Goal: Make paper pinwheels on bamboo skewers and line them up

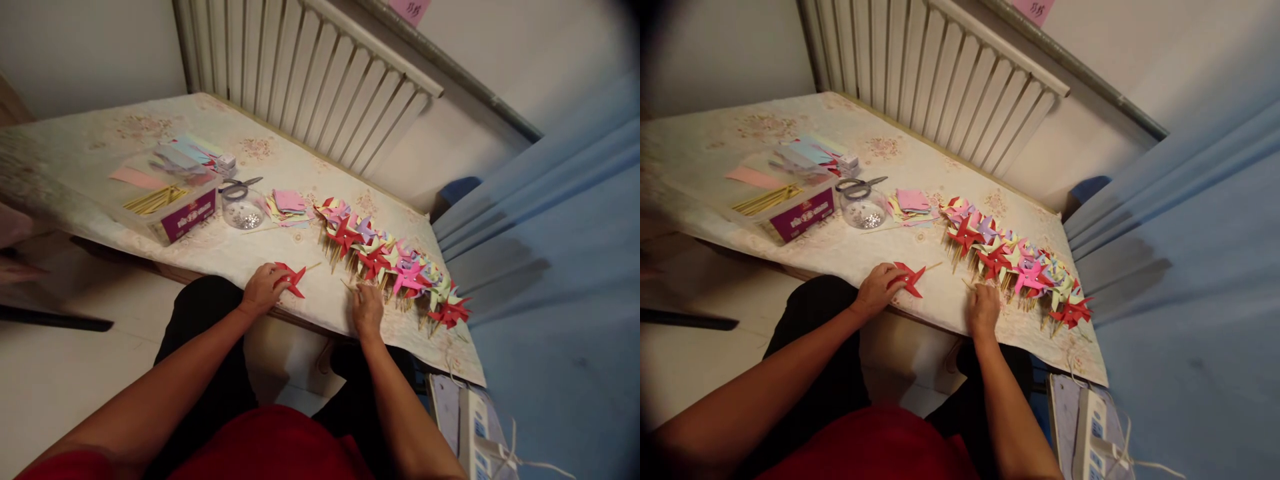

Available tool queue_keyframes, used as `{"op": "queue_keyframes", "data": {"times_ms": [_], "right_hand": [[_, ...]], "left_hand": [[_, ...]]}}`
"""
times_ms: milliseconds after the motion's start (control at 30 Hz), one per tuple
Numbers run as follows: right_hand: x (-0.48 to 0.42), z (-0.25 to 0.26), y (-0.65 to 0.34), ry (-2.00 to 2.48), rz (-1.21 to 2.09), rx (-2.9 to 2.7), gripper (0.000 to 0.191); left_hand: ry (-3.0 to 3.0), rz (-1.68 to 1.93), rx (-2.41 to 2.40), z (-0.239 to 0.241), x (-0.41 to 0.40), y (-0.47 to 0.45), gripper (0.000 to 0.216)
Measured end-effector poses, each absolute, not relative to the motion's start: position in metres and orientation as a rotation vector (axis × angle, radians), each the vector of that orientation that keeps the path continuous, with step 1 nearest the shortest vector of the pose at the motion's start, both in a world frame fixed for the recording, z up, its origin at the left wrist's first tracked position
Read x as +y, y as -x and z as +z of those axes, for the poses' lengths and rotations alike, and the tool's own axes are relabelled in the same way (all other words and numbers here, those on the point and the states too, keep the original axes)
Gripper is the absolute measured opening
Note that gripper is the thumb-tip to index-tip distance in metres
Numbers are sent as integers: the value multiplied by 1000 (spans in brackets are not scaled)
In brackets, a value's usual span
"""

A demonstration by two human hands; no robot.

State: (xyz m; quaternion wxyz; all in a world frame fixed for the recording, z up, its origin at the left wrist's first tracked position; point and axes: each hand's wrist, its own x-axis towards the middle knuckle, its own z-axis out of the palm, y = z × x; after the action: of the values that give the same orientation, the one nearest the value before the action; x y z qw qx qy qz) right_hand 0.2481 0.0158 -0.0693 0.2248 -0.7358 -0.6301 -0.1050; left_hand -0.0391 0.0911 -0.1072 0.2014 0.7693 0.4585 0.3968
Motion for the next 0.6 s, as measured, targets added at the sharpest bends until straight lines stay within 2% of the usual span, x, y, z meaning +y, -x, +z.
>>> {"op": "queue_keyframes", "data": {"times_ms": [200, 400, 600], "right_hand": [[83, -62, -188, 1880, -57, -2199, 24], [118, -65, -167, 2030, -101, -2392, 22], [110, -56, -167, 2009, -152, -2380, 20]], "left_hand": [[-1905, 1281, 1359, -104, 90, 46, 24], [-1681, 1381, 1512, -97, 89, 62, 23], [-1332, 1470, 1547, -94, 94, 71, 29]]}}
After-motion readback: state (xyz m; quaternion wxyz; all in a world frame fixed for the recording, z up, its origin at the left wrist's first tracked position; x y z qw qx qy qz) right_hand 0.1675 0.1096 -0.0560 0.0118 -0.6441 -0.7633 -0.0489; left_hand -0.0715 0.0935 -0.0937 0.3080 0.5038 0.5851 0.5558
